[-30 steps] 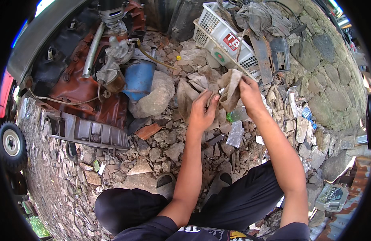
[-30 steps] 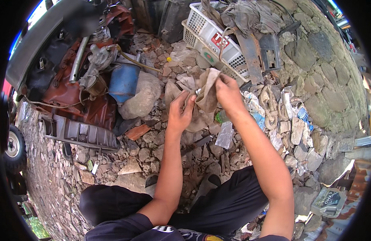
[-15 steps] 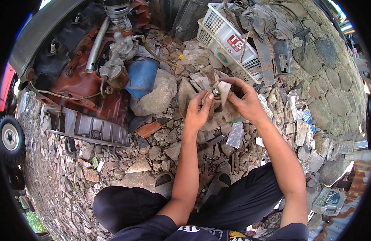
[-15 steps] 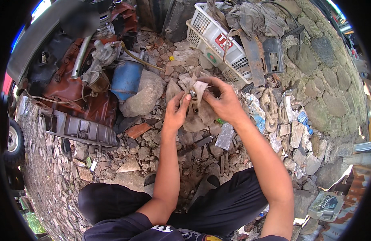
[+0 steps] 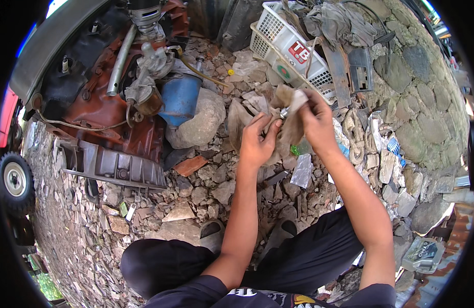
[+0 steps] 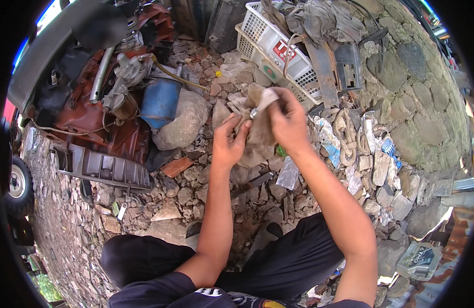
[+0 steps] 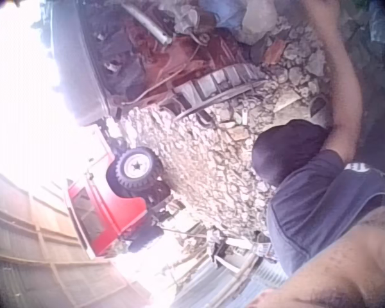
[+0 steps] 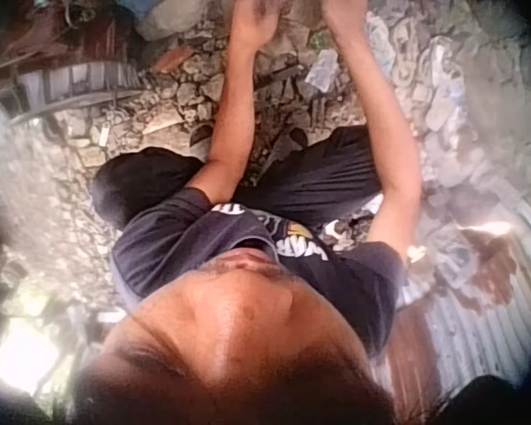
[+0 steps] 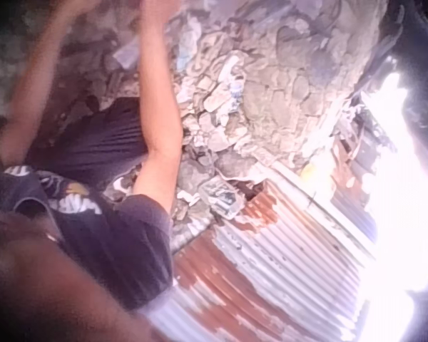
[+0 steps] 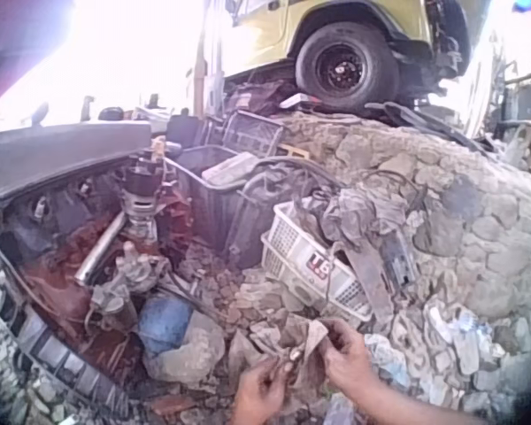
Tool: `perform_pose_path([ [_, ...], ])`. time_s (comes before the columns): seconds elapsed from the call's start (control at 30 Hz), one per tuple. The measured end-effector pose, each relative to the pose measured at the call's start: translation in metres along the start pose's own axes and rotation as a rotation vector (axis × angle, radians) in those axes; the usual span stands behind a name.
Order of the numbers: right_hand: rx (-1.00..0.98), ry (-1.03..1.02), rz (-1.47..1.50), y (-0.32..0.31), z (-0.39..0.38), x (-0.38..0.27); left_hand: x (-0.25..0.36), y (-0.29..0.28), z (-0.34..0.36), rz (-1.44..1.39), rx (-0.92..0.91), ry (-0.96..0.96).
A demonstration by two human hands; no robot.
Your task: The person wipes a spark plug with a cloth and then works on a car engine positioned on the ground, using a wrench to tighten bolts.
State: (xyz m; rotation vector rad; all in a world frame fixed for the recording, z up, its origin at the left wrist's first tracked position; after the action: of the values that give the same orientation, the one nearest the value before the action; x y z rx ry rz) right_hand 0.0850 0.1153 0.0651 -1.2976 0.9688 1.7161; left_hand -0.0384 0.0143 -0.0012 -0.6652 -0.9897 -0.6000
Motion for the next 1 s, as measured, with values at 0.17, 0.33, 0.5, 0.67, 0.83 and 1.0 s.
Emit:
perform_pose_path([
  [0.17, 0.108, 0.202, 0.428, -0.009, 0.004, 0.002, -0.012, 0.003, 0.001, -0.033, 0.062, -0.175],
  [0.33, -0.088, 0.226, 0.351, -0.015, 0.006, 0.009, -0.016, 0.007, -0.001, -0.124, -0.011, -0.246],
  [0.5, -0.357, 0.048, 0.023, 0.01, -0.004, -0.004, -0.015, -0.001, -0.005, -0.108, -0.068, -0.292],
  [0.67, -0.315, -0.1, -0.269, 0.014, -0.004, -0.003, -0.02, -0.001, -0.009, -0.035, -0.003, -0.057],
  [0.83, -0.18, -0.021, -0.252, 0.008, 0.007, -0.002, -0.009, 0.0, -0.003, 0.032, 0.018, 0.104],
  [1.0, 0.03, 0.216, 0.301, -0.015, 0.016, 0.01, 0.004, 0.004, 0.001, -0.034, 0.114, 0.01],
])
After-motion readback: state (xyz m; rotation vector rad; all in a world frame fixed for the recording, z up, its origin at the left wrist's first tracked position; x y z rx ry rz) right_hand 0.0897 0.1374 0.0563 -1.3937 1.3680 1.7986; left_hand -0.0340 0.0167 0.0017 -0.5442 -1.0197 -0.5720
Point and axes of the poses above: each hand's wrist, its own z-axis towards the middle knuckle, its own y-axis out of the palm, x = y × z, the point moved 4 cm from there along z, towards the middle knuckle, and after that the axes turned 14 degrees about z, right-handed, at the moved point
